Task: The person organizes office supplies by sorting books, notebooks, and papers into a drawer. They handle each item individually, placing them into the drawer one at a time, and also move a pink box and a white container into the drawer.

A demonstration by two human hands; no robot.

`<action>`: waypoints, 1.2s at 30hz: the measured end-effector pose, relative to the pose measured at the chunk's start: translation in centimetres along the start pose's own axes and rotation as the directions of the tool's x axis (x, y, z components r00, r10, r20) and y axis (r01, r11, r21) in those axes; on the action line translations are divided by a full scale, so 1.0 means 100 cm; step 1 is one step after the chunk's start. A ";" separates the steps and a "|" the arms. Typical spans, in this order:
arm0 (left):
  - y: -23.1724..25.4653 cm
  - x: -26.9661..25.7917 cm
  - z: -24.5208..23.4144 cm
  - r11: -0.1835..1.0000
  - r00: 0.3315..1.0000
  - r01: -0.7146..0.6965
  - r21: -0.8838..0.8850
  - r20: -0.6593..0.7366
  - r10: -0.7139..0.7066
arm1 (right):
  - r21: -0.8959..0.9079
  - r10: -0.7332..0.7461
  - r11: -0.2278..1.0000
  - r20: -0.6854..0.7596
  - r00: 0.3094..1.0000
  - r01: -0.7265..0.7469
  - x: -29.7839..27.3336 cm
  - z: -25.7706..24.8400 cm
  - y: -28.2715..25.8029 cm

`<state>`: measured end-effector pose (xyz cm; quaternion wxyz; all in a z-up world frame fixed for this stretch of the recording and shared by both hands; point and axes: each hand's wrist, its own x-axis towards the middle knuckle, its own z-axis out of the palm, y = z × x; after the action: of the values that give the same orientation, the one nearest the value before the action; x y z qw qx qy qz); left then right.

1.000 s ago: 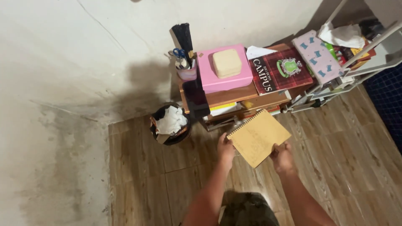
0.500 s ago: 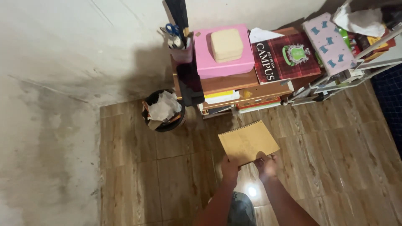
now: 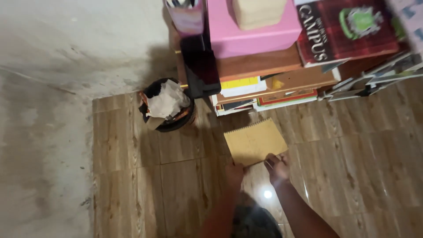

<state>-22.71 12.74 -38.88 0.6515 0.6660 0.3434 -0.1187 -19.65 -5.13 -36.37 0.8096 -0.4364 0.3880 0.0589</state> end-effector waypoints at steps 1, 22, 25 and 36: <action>-0.005 0.015 0.001 1.000 1.000 0.003 0.001 0.002 -0.003 | -0.001 0.001 1.000 -0.004 1.000 -0.001 0.010 0.005 0.004; -0.025 0.312 0.046 0.505 0.995 -0.095 -0.858 -0.086 0.041 | 0.174 -0.161 0.975 0.110 0.981 0.140 0.229 0.146 0.058; -0.034 0.326 0.047 0.553 0.975 -0.193 -0.811 -0.096 0.198 | 0.203 -0.166 0.970 0.140 0.976 0.136 0.264 0.149 0.074; 0.027 0.283 0.024 0.752 0.990 -0.004 -0.659 0.101 0.094 | 0.104 -0.181 0.982 0.310 0.933 0.156 0.268 0.154 0.073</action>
<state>0.45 19.29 -54.17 0.8673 0.3944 0.3033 -0.0158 4.61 4.37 -54.54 0.8800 -0.4209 0.2156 0.0438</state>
